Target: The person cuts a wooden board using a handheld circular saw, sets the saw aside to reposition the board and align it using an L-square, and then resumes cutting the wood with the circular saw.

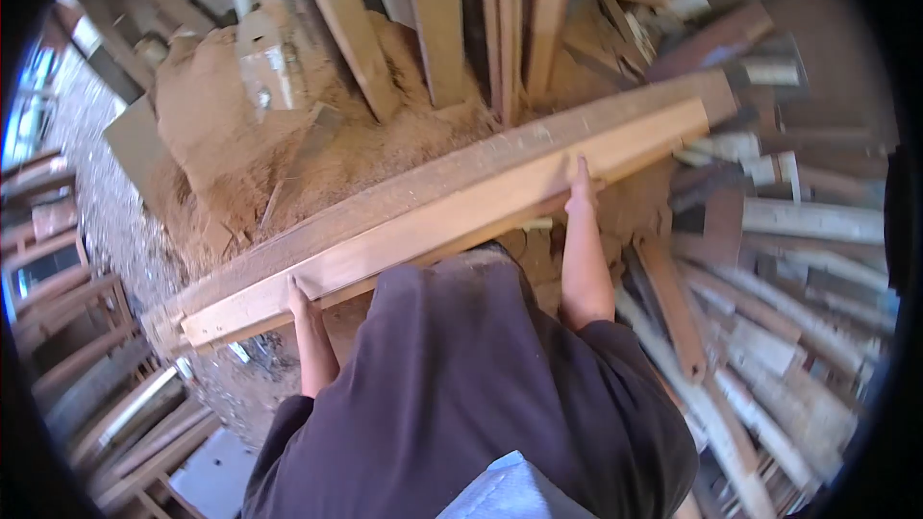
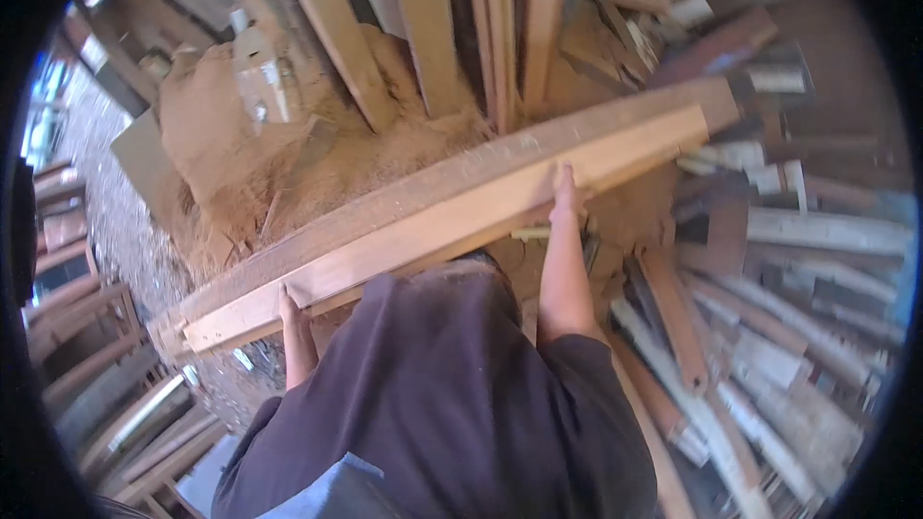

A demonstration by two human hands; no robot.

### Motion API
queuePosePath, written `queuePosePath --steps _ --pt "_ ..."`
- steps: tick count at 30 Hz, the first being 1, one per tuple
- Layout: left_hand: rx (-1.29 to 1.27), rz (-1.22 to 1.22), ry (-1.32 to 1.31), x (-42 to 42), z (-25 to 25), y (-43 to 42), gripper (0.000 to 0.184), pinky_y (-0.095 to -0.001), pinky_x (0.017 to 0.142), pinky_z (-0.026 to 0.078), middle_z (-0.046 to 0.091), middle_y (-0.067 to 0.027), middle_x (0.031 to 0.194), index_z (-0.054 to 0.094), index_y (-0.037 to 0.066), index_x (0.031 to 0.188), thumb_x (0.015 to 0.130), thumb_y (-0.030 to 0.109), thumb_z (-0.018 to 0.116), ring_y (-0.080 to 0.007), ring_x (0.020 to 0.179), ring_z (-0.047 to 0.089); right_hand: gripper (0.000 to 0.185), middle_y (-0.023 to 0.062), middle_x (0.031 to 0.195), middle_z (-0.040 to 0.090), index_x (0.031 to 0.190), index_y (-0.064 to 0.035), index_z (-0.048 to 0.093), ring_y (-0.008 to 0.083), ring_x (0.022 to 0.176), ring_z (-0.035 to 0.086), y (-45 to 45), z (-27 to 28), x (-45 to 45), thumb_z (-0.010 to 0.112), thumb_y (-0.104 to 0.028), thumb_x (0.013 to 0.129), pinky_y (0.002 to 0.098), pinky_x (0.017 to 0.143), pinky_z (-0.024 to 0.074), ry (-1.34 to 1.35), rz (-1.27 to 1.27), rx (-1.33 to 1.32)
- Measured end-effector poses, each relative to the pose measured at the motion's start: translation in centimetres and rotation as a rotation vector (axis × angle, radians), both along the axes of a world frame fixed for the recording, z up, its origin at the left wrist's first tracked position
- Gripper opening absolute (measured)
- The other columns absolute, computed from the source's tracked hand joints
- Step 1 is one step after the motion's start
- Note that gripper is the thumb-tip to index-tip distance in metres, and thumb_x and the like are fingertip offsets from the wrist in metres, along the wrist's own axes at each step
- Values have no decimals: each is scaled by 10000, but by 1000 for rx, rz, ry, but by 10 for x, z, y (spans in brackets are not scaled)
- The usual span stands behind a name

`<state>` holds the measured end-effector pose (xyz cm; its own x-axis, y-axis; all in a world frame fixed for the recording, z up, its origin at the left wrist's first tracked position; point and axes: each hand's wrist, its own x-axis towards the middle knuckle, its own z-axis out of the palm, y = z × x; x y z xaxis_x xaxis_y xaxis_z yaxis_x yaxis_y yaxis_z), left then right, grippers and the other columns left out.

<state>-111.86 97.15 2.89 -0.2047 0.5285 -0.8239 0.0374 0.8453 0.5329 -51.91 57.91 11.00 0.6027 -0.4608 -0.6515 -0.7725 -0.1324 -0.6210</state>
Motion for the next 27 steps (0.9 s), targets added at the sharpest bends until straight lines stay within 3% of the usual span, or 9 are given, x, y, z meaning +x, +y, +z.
queuePosePath --steps 2,4,7,10,13,16,18,20,27 --pt "-7 -8 -78 31 12 4 1222 -529 1253 319 60 -296 1737 87 78 1701 870 673 758 -411 1584 228 1259 218 1668 372 1666 -67 294 395 1485 422 -10 -46 46 801 -763 749 532 1207 384 53 165 464" --pt "-6 10 -58 48 16 -3 1382 -538 1251 321 -50 -323 1735 -40 86 1708 810 725 795 -472 1583 192 1155 169 1643 433 1640 -74 370 371 1499 396 -22 -111 77 779 -730 781 528 1213 364 234 250 374" --pt "-247 -25 258 60 -4 -2 1359 -642 1247 236 166 -242 1743 77 45 1707 796 786 761 -486 1530 284 1131 165 1647 431 1636 -81 380 369 1496 397 -23 -106 67 785 -700 781 540 1209 361 131 275 347" --pt "-45 329 631 93 18 -17 1450 -532 1252 316 192 -300 1711 -123 45 1687 793 534 909 -438 1498 360 1107 162 1650 429 1631 -88 390 366 1493 397 -31 -98 58 791 -670 780 553 1205 357 74 302 418" --pt "45 187 707 99 45 -40 1481 -553 1232 339 76 -351 1717 -143 143 1703 754 520 930 -499 1539 264 1083 158 1653 427 1627 -95 400 363 1489 397 -49 -83 51 797 -640 779 565 1201 354 68 305 485" --pt "430 292 220 92 39 -48 1377 -539 1216 361 397 -286 1607 -83 133 1716 801 454 895 -358 1461 434 793 102 1478 561 1455 -150 559 312 1365 497 -86 -35 68 787 -524 793 549 1122 412 -9 199 447" --pt "293 198 -91 113 74 -52 1009 -554 1133 399 596 -81 1459 238 137 1694 910 508 753 -239 1400 500 593 45 1352 628 1325 -194 644 263 1261 566 -95 50 80 764 -496 828 484 1066 466 -77 55 462" --pt "368 229 -267 179 134 -63 827 -540 1120 377 515 -100 1530 460 179 1546 920 685 650 -313 1400 475 612 83 1344 633 1331 -149 627 293 1254 578 -117 108 100 744 -482 831 519 1053 466 -285 6 575" --pt "360 388 -770 407 205 -61 1053 -591 1213 354 487 -224 1537 335 55 1618 909 801 560 -410 1436 456 899 210 1418 587 1542 -49 443 417 1298 595 -195 320 197 692 -528 824 590 1073 507 -1084 39 612"
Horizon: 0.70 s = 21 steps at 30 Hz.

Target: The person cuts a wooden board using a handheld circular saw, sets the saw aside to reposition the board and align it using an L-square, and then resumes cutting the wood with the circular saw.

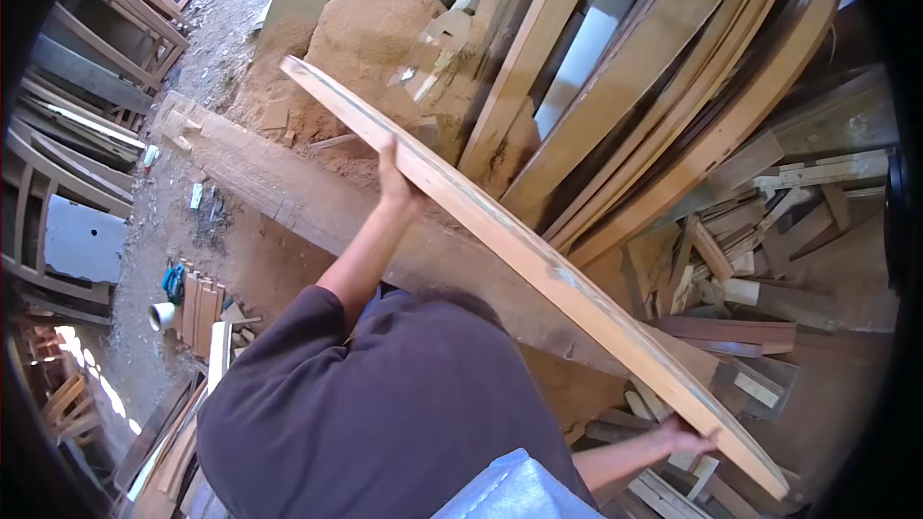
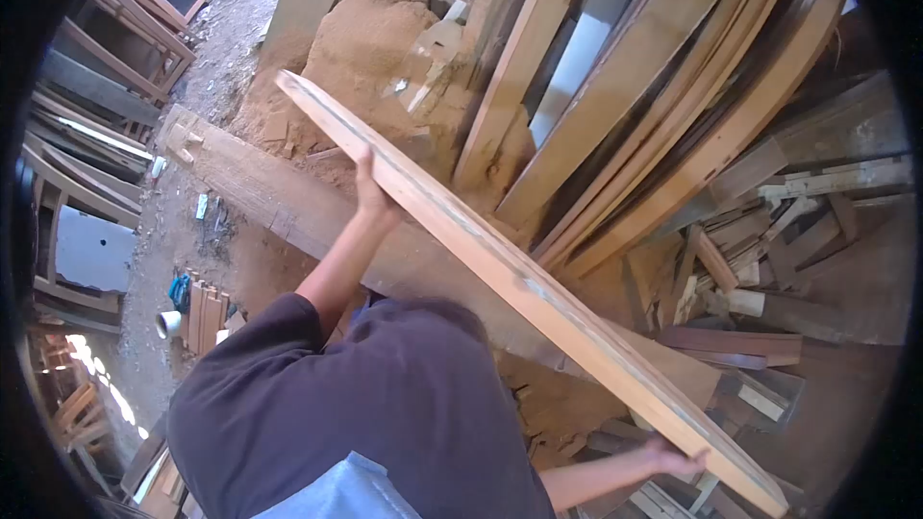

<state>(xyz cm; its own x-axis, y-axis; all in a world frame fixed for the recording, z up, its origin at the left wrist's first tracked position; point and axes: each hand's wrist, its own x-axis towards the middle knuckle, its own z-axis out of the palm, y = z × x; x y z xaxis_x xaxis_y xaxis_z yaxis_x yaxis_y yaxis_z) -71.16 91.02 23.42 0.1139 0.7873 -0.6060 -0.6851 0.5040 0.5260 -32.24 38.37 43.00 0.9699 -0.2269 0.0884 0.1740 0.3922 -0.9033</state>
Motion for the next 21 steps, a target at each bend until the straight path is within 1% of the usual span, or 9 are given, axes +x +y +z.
queuePosePath --steps 2,4,7,10,13,15,16,17,21 --pt "40 -23 -150 33 -22 -14 1040 -572 1226 352 510 -214 1527 341 55 1618 918 800 535 -415 1436 463 853 220 1436 578 1516 -10 461 412 1313 587 0 61 -2 667 -528 870 576 1086 500 -131 -110 -35" --pt "-86 -53 -335 66 -31 -42 1050 -553 1224 362 507 -221 1537 361 61 1612 906 823 513 -423 1436 465 804 196 1422 605 1485 0 508 396 1310 597 -30 122 -3 700 -490 877 571 1130 478 -218 -162 -50" --pt "-287 -118 -395 110 -3 -106 1066 -562 1219 362 516 -206 1540 388 74 1601 886 857 496 -412 1430 471 661 179 1281 637 1377 -43 598 362 1137 617 -32 204 -14 733 -455 879 554 1015 501 -372 -216 -67" --pt "-335 -187 -419 156 -11 -151 1046 -551 1216 361 512 -152 1553 409 108 1587 877 874 487 -361 1428 477 519 161 1140 670 1269 -86 689 328 964 636 -2 276 -27 767 -421 881 538 900 524 -497 -206 -89" --pt "-457 -229 -468 174 -2 -155 1046 -575 1223 344 519 -169 1554 419 98 1589 882 867 479 -388 1444 462 380 143 999 702 1161 -129 780 294 790 656 40 335 -36 801 -386 883 522 786 548 -581 -149 -125" --pt "-464 -216 -458 184 -10 -153 1017 -576 1218 346 520 -174 1551 424 106 1584 899 856 461 -389 1433 468 463 176 1175 692 1209 -146 765 331 1013 645 36 365 -5 804 -446 859 537 942 515 -620 -82 -200" --pt "-443 -198 -560 195 -21 -150 1007 -574 1213 351 521 -172 1549 429 109 1579 904 856 447 -386 1428 473 546 209 1351 682 1258 -163 750 369 1236 634 40 374 1 808 -505 836 552 1098 483 -649 -23 -270" --pt "-420 -178 -662 207 -32 -146 998 -572 1208 356 522 -170 1548 433 113 1575 909 857 433 -383 1422 478 546 209 1351 682 1258 -163 750 369 1236 634 44 379 5 808 -505 836 552 1098 483 -658 -16 -276" --pt "-301 -222 -745 227 -63 -94 1036 -608 1234 317 450 -183 1609 347 123 1627 930 890 350 -402 1477 420 728 189 1417 618 1431 -34 578 369 1300 606 166 375 18 745 -487 887 559 1158 462 -661 30 -374"
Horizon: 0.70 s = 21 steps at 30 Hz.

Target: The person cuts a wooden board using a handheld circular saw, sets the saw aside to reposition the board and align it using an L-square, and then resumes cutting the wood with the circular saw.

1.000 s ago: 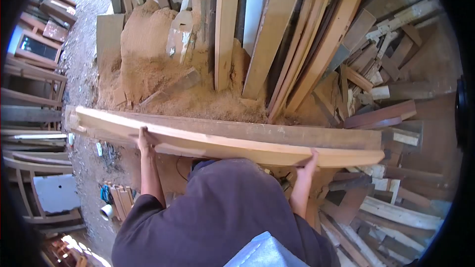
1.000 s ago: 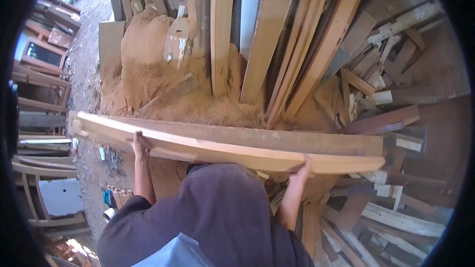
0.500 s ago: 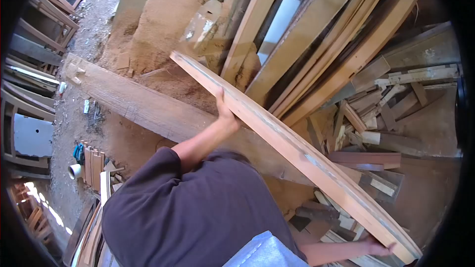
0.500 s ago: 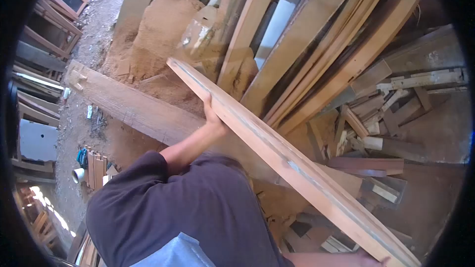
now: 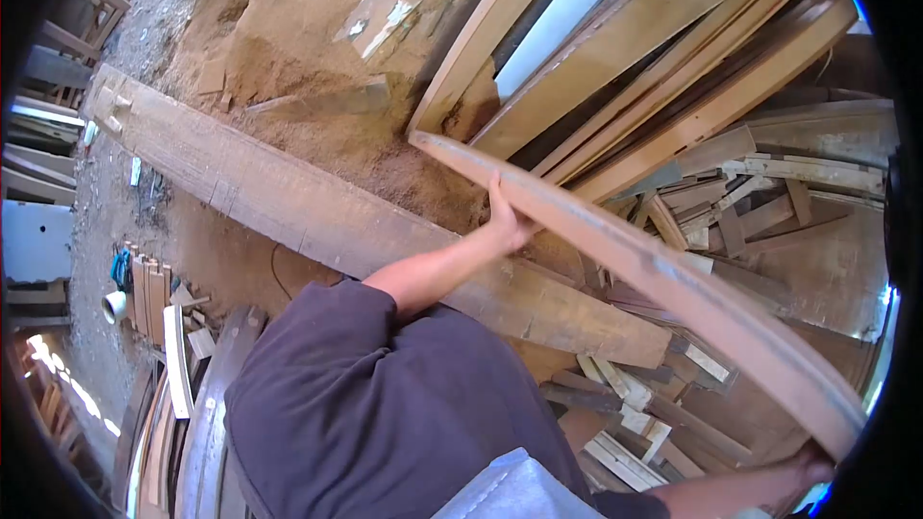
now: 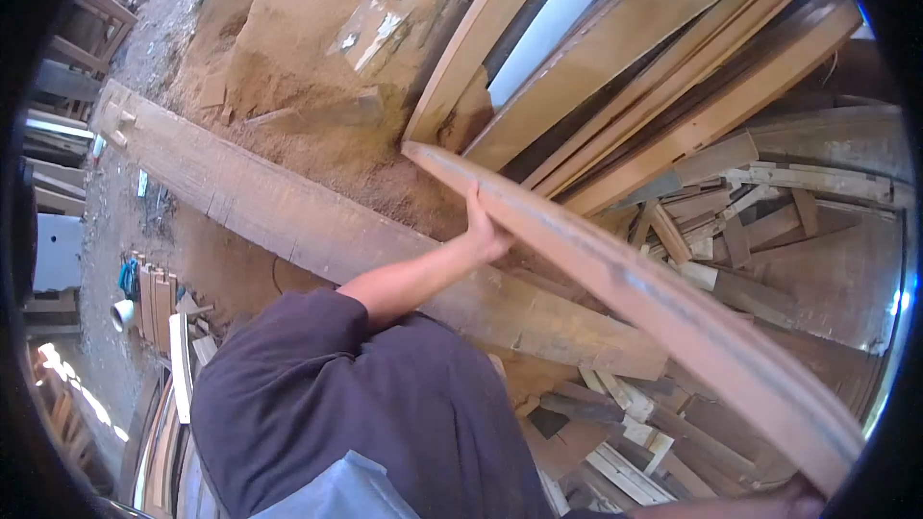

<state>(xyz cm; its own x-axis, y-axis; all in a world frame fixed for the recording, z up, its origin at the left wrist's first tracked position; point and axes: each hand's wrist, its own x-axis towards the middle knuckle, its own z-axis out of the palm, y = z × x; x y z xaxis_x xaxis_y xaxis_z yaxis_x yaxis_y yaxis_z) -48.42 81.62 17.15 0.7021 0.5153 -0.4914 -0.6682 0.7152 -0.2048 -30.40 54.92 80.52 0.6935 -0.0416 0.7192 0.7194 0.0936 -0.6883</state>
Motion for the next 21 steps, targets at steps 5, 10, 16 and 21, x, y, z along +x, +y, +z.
queuePosePath --steps 5,10,16,21 --pt "266 -467 415 -39 -142 67 1128 -619 1245 297 162 -270 1745 178 80 1710 941 863 440 -492 1566 247 775 159 1488 557 1547 -78 478 316 1390 524 147 -103 46 693 -434 894 517 1213 366 -77 387 -226" --pt "1365 -577 1939 -184 -115 69 674 -677 1248 173 528 -223 1569 691 132 1418 915 580 685 -488 1554 294 453 83 1324 652 1305 -48 654 240 1296 575 284 -88 114 623 -391 1010 451 1169 370 38 690 -424" --pt "1392 -926 1993 -301 -154 43 1047 -772 1220 -45 41 -242 1779 406 250 1662 809 796 670 -476 1631 -57 721 155 1461 596 1472 11 582 254 1345 560 456 -117 56 800 -421 938 400 1210 373 -146 693 -497" --pt "1452 -1357 1853 -316 -157 48 1259 -799 1170 -155 -8 -146 1803 202 322 1720 707 906 672 -458 1635 -91 1103 183 1388 609 1586 -8 334 273 1274 603 554 -137 13 953 -370 748 402 1112 484 -249 634 -334"
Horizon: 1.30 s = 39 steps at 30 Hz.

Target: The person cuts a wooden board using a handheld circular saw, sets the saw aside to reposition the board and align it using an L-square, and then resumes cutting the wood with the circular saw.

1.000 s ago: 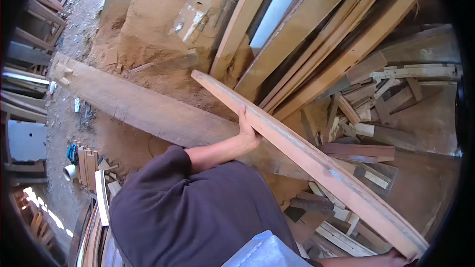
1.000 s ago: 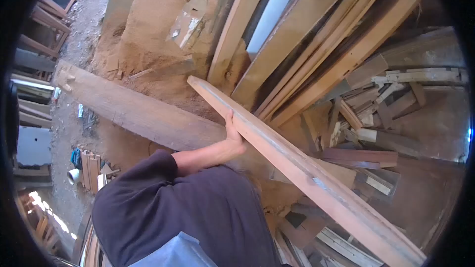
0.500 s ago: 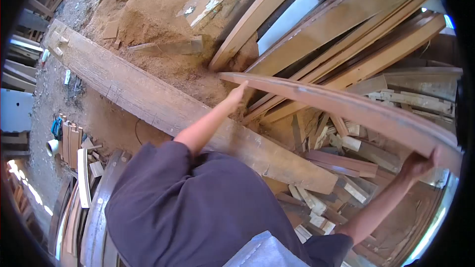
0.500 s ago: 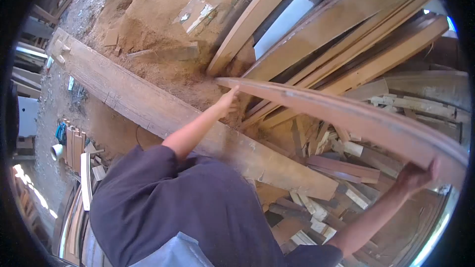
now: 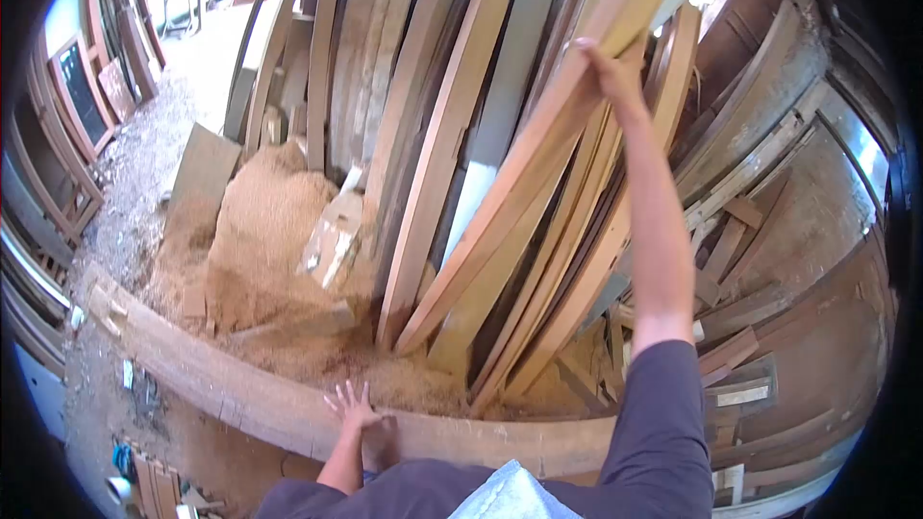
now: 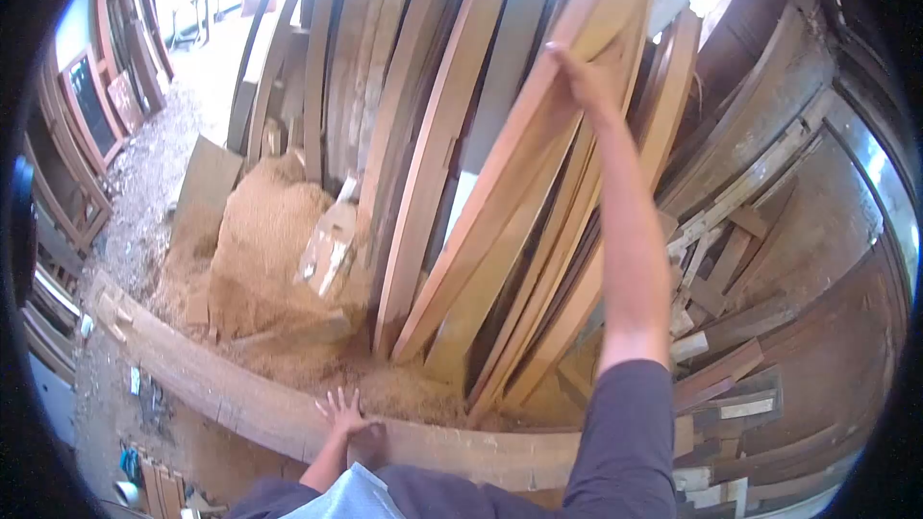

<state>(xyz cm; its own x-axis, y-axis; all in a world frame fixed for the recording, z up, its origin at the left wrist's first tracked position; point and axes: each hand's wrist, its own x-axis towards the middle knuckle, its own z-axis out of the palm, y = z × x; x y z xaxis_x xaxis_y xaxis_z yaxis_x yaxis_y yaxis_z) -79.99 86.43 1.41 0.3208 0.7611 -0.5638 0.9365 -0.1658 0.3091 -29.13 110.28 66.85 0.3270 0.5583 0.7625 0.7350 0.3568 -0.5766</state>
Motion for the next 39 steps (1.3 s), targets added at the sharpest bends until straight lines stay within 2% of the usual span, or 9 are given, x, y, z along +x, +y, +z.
queuePosePath --steps 7,8,12,16,18,25,28,33,39 --pt "-69 -11 77 -3 -18 6 1382 -789 1173 -170 -9 -130 1805 64 301 1733 670 869 742 -440 1639 -89 1538 380 1621 308 1704 -45 10 508 1521 305 108 -14 14 939 -611 617 526 1255 313 -1 -218 -85" --pt "-49 -9 73 -5 -20 2 1391 -788 1174 -168 -7 -125 1806 54 296 1734 670 869 742 -440 1640 -85 1421 294 1592 442 1696 -39 133 414 1447 497 121 -19 12 950 -536 645 468 1182 453 -13 -361 -91" --pt "-49 1 69 -3 -22 6 1409 -787 1179 -160 -6 -113 1808 34 285 1734 665 889 727 -431 1642 -79 1400 307 1609 415 1705 -66 123 453 1490 426 155 -34 5 913 -594 676 510 1224 391 -29 -418 -119" --pt "-43 11 58 1 -19 10 1405 -784 1183 -156 -1 -100 1809 33 289 1734 667 893 719 -419 1645 -78 941 268 1669 349 1566 -182 505 480 1582 226 137 -114 -7 842 -573 778 702 1237 204 -200 -462 -367" --pt "-55 26 61 0 -24 11 1387 -774 1188 -159 2 -87 1811 27 293 1734 683 867 727 -412 1647 -80 647 302 1529 529 1280 -87 742 526 1479 397 102 -206 -16 767 -578 860 578 1293 228 -329 -196 -383" --pt "-73 8 119 -2 -22 13 1299 -761 1189 -176 4 -72 1814 9 298 1734 752 726 743 -395 1651 -84 512 209 1649 448 1471 -135 637 392 1548 378 -232 -481 -120 694 -316 996 520 1277 298 -93 528 -958" --pt "-120 55 98 5 -18 31 1274 -764 1181 -184 0 -84 1813 -14 291 1733 783 649 756 -399 1651 -86 313 154 1224 744 1268 -77 749 259 1096 716 -402 -515 -159 680 -179 980 380 926 573 193 49 -869" --pt "-134 -19 186 -3 -4 23 1214 -771 1183 -167 -11 -77 1814 -19 292 1733 828 600 729 -403 1652 -70 229 125 986 770 1089 -1 752 247 829 712 -722 -608 -240 643 -150 953 378 751 566 496 -1046 -857" --pt "-133 -60 113 -23 -27 56 1168 -777 1180 -163 41 -71 1813 55 355 1729 829 605 756 -397 1653 -51 204 142 1012 775 1069 -25 752 292 867 728 -877 -603 -400 645 -163 962 411 770 564 1574 -1039 -952"
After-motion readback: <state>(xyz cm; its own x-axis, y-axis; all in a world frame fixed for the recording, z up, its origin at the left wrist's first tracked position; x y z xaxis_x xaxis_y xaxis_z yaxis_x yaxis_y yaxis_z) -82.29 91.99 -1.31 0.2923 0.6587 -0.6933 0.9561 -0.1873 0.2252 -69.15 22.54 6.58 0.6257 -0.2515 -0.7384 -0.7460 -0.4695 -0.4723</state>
